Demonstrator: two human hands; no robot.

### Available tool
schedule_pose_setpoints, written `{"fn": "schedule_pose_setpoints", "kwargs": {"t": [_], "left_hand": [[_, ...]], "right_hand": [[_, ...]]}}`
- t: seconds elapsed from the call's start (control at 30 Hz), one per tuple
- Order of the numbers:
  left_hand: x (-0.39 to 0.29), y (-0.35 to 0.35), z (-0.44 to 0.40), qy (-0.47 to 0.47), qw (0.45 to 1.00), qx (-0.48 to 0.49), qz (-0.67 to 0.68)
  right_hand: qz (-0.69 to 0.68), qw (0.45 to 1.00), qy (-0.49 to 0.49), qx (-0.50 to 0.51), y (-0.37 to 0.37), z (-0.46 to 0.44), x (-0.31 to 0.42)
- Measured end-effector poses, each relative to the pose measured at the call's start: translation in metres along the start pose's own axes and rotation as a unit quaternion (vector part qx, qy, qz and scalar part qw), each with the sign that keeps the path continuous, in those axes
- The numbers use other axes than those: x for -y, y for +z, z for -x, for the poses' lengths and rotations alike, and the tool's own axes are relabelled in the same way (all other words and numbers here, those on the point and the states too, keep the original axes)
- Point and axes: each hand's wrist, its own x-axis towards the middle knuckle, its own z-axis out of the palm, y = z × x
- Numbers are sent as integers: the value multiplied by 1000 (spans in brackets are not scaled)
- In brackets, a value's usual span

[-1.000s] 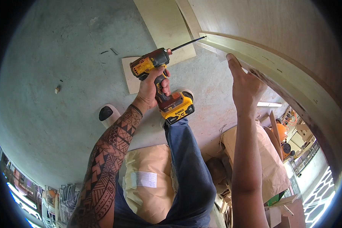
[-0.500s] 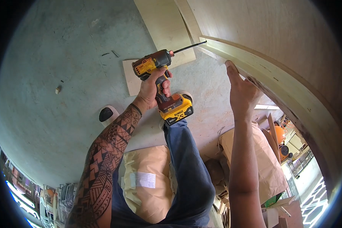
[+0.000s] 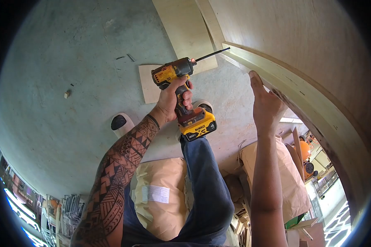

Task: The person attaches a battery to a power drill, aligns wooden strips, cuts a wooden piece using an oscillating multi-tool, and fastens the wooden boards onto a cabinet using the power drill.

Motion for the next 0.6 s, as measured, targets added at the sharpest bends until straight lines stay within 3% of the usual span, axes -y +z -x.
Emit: {"fn": "schedule_pose_setpoints", "kwargs": {"t": [0.1, 0.3, 0.4, 0.5, 0.6], "left_hand": [[3, -1, -2, -35, 997, 14, 67], [3, 5, 1, 3, 999, -6, 51], [2, 3, 0, -16, 997, -10, 72], [3, 2, 1, -32, 992, -12, 123], [12, -8, 1, 32, 980, -99, 167]], "right_hand": [[-32, 999, 6, -4, 2, 2, -1], [3, 1000, -2, 16, 7, -2, 0], [-46, 998, 31, 6, 21, 2, -7], [-5, 1000, 26, 9, 36, -3, -13], [1, 1000, 9, 14, 67, -16, -43]]}}
